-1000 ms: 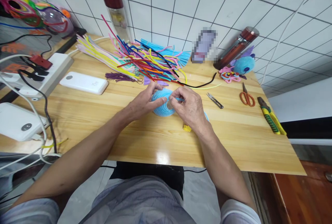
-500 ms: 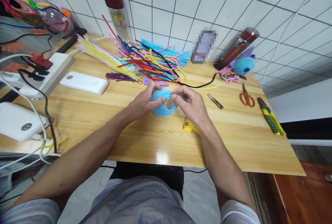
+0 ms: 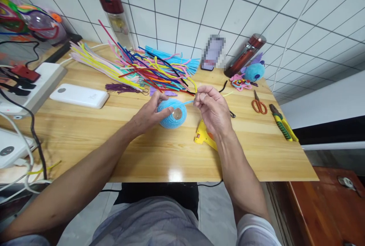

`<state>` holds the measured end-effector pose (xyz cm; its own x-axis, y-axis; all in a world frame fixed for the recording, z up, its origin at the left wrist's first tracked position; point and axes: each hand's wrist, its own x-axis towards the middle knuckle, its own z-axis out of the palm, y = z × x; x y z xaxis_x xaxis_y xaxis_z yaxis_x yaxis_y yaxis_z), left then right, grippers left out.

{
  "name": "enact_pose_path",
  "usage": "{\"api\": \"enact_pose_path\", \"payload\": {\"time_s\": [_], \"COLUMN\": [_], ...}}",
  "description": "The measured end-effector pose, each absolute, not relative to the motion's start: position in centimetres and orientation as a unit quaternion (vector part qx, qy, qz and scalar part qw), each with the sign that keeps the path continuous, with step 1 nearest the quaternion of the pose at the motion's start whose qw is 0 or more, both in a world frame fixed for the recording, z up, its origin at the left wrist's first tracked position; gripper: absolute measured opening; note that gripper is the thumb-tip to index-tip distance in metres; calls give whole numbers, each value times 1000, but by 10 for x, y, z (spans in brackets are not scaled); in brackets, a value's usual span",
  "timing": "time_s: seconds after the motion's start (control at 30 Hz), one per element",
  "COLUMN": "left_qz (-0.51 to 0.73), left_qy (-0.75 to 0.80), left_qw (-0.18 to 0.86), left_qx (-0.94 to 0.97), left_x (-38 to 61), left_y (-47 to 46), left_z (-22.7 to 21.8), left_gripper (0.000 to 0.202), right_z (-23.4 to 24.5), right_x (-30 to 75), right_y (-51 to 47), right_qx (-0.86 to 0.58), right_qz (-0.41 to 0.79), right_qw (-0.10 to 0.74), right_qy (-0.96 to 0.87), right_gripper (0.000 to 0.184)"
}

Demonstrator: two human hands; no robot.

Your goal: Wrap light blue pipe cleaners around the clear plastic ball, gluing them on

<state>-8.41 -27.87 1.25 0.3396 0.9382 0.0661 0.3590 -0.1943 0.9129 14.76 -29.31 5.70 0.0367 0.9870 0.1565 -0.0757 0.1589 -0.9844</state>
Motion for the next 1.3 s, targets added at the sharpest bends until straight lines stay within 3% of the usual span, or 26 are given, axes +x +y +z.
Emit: {"api": "enact_pose_path", "payload": {"time_s": [0.3, 0.6, 1.2, 1.3], "left_qz": [342, 341, 386, 416], "left_qy": [458, 465, 501, 504], "left_qw": [425, 434, 454, 411], "left_qx": [702, 692, 628, 636], "left_x": [-83, -83, -86, -87], "left_y": [-278, -280, -269, -267], "left_z": [12, 17, 8, 4], "left_gripper": [44, 43, 37, 40], "right_z": [59, 62, 67, 67], "right_x": [147, 143, 139, 136], "right_y": [-295, -298, -305, -307], "right_qx": [-399, -354, -324, -325], "right_qz": [489, 544, 645, 648], "right_qw": [588, 630, 552, 544], "right_qy": [-506, -427, -418, -423], "right_gripper": [13, 33, 33, 35]}}
